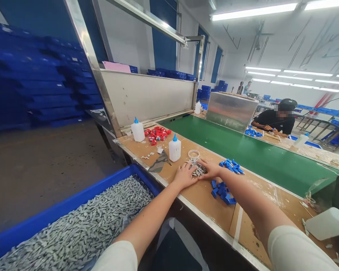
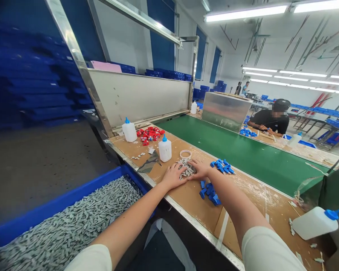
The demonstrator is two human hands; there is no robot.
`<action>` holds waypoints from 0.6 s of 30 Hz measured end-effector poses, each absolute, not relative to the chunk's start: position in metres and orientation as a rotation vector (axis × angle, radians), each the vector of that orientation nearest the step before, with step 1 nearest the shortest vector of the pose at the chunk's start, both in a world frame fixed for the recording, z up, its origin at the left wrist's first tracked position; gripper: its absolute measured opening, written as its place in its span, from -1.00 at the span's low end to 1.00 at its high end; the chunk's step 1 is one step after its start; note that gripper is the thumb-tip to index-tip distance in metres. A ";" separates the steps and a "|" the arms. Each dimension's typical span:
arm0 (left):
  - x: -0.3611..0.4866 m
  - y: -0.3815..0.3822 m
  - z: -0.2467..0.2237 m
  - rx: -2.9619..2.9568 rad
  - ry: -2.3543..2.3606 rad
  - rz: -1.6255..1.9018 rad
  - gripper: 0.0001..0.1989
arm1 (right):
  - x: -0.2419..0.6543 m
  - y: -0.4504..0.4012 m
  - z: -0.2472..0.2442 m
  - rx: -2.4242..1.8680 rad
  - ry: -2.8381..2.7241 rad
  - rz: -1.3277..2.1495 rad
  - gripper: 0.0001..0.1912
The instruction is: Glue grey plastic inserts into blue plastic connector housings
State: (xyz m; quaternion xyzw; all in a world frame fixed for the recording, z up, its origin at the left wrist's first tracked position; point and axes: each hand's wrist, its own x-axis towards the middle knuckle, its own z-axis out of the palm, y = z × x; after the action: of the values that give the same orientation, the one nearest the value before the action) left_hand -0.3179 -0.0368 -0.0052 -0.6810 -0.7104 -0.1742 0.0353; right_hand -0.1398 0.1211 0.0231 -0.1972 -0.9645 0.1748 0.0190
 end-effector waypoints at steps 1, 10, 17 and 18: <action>-0.324 -0.040 -0.004 -2.114 -2.172 -0.539 -0.41 | -0.140 0.125 0.020 -0.505 -3.028 0.530 0.20; -0.332 -0.050 0.000 -2.154 -2.116 -0.494 -0.65 | -0.145 0.132 0.015 -0.256 -3.008 0.197 -0.25; -0.332 -0.051 -0.001 -2.181 -2.147 -0.468 -0.71 | -0.157 0.129 0.020 -0.240 -3.059 -0.022 -0.52; -0.331 -0.051 0.000 -2.171 -2.159 -0.458 -0.71 | -0.158 0.129 0.020 -0.265 -3.066 -0.036 -0.54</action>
State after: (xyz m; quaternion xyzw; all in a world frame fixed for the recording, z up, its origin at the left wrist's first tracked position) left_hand -0.3314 -0.0509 -0.0002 -0.7012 -0.6971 -0.1480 0.0229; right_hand -0.1584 0.1287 0.0198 -0.0862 -0.9957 -0.0117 0.0321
